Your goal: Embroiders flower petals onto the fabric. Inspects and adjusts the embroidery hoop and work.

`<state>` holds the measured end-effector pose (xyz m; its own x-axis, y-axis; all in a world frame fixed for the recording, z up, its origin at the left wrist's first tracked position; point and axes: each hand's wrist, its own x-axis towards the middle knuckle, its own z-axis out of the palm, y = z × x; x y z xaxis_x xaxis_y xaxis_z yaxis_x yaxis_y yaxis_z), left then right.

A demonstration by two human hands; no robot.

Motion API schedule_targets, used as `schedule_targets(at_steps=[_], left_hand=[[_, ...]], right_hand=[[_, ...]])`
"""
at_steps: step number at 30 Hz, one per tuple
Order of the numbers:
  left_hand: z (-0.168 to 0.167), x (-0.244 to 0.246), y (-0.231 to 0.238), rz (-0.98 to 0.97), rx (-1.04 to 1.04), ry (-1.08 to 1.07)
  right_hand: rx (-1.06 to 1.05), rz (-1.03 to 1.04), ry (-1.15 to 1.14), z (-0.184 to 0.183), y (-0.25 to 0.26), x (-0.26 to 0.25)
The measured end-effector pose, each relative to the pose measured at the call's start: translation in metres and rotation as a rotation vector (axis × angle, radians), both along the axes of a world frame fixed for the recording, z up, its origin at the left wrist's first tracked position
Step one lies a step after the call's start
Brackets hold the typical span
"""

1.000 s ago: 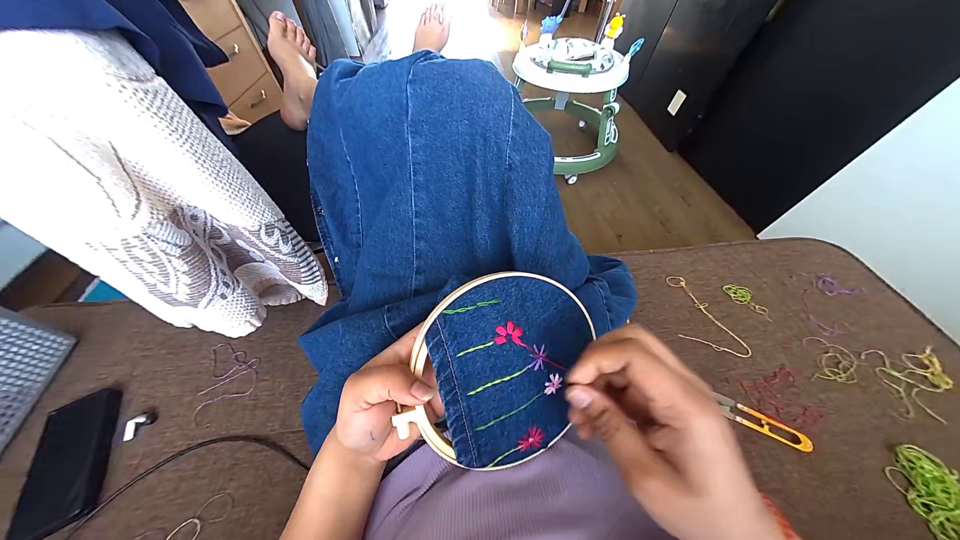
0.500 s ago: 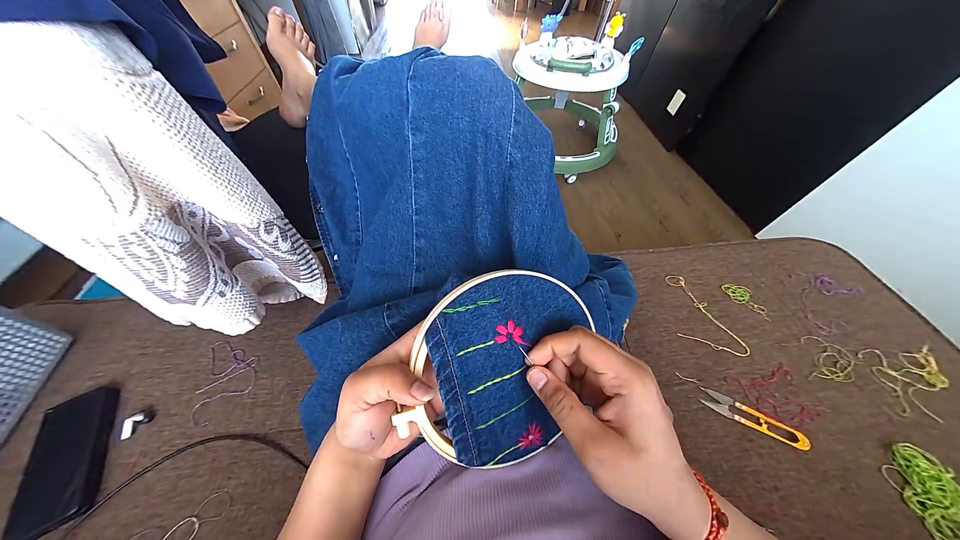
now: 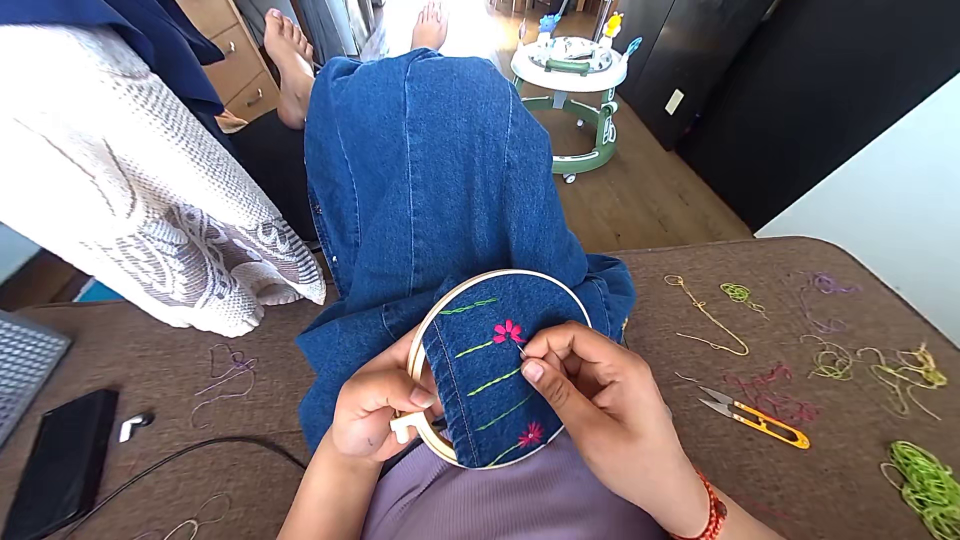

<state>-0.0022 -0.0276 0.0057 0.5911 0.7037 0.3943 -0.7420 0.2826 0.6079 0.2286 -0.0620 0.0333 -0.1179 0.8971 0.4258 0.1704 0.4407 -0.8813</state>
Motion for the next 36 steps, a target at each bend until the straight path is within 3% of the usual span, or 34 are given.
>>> schedule_targets(at_steps=[25, 33, 36], left_hand=[[0.002, 0.001, -0.001, -0.038, 0.048, 0.016], [0.007, 0.001, -0.006, 0.009, 0.083, 0.096], [0.007, 0.002, -0.006, -0.010, 0.100, 0.075]], right_hand=[[0.034, -0.037, 0.091, 0.000, 0.007, -0.010], [0.318, -0.147, -0.379, 0.039, 0.012, -0.007], [0.347, 0.054, -0.133, 0.051, 0.011, -0.004]])
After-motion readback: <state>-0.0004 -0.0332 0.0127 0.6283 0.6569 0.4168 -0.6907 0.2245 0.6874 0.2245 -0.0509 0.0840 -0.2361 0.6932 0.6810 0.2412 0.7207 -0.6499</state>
